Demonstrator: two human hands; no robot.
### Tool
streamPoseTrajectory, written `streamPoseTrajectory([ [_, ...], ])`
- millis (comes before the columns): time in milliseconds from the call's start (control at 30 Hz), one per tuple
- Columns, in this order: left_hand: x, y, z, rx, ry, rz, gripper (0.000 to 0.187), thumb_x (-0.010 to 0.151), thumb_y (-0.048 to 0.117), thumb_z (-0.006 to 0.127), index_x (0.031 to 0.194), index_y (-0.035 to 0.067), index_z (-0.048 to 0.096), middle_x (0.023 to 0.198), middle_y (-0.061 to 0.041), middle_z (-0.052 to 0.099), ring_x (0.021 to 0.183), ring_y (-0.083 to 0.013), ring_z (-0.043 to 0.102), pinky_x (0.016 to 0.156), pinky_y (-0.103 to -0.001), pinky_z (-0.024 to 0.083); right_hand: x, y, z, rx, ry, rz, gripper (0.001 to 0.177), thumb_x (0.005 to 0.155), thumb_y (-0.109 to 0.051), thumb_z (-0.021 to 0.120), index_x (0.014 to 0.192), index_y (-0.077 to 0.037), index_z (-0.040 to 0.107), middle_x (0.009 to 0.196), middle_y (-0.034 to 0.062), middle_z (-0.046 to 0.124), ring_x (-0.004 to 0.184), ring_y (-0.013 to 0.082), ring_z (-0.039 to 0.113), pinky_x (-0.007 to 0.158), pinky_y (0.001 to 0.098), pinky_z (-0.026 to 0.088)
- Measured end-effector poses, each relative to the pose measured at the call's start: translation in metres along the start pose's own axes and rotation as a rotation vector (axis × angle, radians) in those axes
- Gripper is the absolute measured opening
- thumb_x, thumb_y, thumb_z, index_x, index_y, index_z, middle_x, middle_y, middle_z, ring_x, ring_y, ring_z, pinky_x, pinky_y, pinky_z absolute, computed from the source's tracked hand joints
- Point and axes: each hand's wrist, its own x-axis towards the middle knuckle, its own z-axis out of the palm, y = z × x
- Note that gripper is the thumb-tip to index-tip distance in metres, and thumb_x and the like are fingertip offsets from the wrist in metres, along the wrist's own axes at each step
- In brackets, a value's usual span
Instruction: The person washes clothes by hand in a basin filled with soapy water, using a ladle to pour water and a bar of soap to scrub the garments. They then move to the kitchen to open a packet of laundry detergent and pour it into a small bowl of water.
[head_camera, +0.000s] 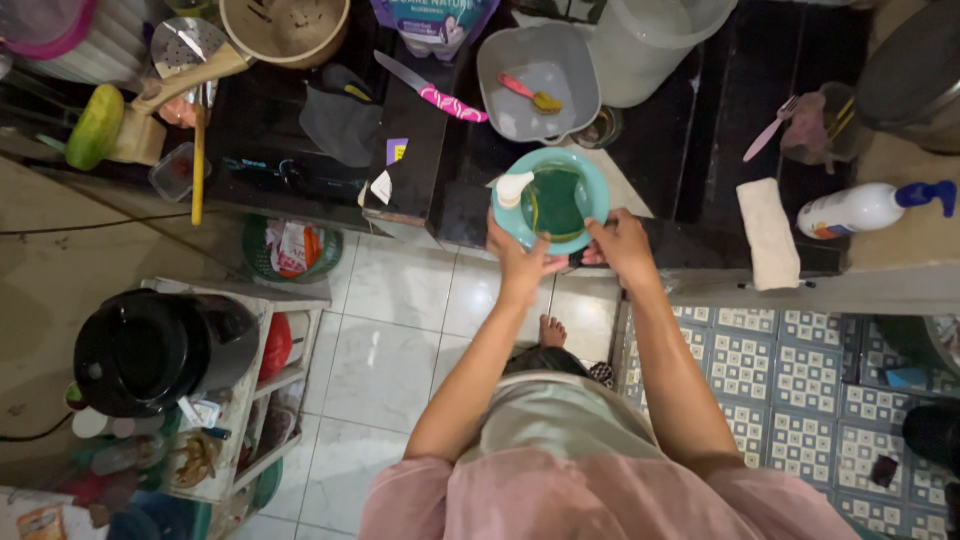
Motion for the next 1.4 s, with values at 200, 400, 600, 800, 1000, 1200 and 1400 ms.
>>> streamPoseTrajectory([
  [200, -0.011, -0.008, 0.014, -0.065, -0.016, 0.068, 0.112, 0.086, -0.016, 0.058, 0.156, 0.039, -0.009, 0.155, -0.016, 0.019, 0.124, -0.0386, 0.055, 0.084, -0.053, 0.062, 0.004, 0.017, 0.001, 0.071, 0.009, -0.039, 0.035, 0.092, -0.009, 0.072, 0.114, 0.010, 0.055, 0.079, 0.0129, 0.069, 0.060, 0.0176, 0.070, 0.055, 0.0307, 0.062],
  [400, -0.012, -0.005, 0.016, -0.116, 0.053, -0.004, 0.105, 0.087, -0.010, 0.060, 0.156, 0.038, -0.004, 0.151, -0.013, 0.016, 0.124, -0.0467, 0.054, 0.088, -0.054, 0.059, 0.001, 0.023, 0.006, 0.171, 0.044, -0.094, 0.032, 0.092, -0.008, 0.072, 0.114, 0.008, 0.055, 0.077, 0.0090, 0.067, 0.061, 0.0144, 0.068, 0.054, 0.0290, 0.063],
  [600, 0.021, -0.009, -0.025, 0.648, 0.187, 0.481, 0.078, 0.094, 0.020, 0.078, 0.156, 0.011, 0.033, 0.142, -0.024, 0.036, 0.129, -0.0425, 0.046, 0.113, -0.052, 0.042, 0.009, 0.030, 0.015, -0.398, 0.263, -0.446, 0.033, 0.095, -0.009, 0.068, 0.122, 0.005, 0.054, 0.105, 0.0244, 0.060, 0.096, 0.0365, 0.063, 0.081, 0.0444, 0.053],
  [800, 0.057, -0.006, -0.043, 0.727, 0.132, 0.749, 0.071, 0.083, 0.017, 0.083, 0.141, 0.001, 0.046, 0.135, -0.021, 0.055, 0.127, -0.0370, 0.049, 0.109, -0.047, 0.039, 0.049, 0.049, 0.024, -0.365, 0.271, -0.662, 0.036, 0.102, -0.012, 0.053, 0.135, 0.002, 0.052, 0.132, 0.0270, 0.055, 0.124, 0.0429, 0.054, 0.106, 0.0473, 0.043],
  [1000, 0.076, 0.003, -0.043, 0.560, -0.007, 0.681, 0.070, 0.079, 0.010, 0.081, 0.138, 0.002, 0.046, 0.132, -0.018, 0.056, 0.124, -0.0290, 0.058, 0.107, -0.040, 0.046, 0.096, 0.039, 0.010, -0.403, 0.174, -0.449, 0.037, 0.110, -0.032, 0.055, 0.128, -0.001, 0.059, 0.123, 0.0221, 0.062, 0.114, 0.0385, 0.061, 0.097, 0.0441, 0.047],
  [1200, 0.092, 0.001, -0.054, 0.529, -0.121, 0.643, 0.070, 0.079, 0.010, 0.083, 0.138, 0.004, 0.048, 0.130, -0.014, 0.059, 0.121, -0.0240, 0.060, 0.104, -0.037, 0.048, 0.134, 0.005, 0.014, -0.114, -0.079, -0.261, 0.034, 0.106, -0.035, 0.060, 0.115, -0.003, 0.070, 0.100, 0.0062, 0.072, 0.094, 0.0165, 0.063, 0.085, 0.0333, 0.051],
  [1400, 0.108, 0.007, -0.060, 0.407, -0.299, 0.477, 0.075, 0.078, 0.015, 0.087, 0.142, 0.008, 0.046, 0.128, -0.009, 0.063, 0.120, -0.0176, 0.059, 0.105, -0.034, 0.048, 0.159, -0.019, 0.018, -0.037, -0.317, -0.175, 0.027, 0.101, -0.029, 0.065, 0.114, -0.006, 0.071, 0.102, -0.0007, 0.071, 0.095, 0.0086, 0.063, 0.085, 0.0258, 0.052],
])
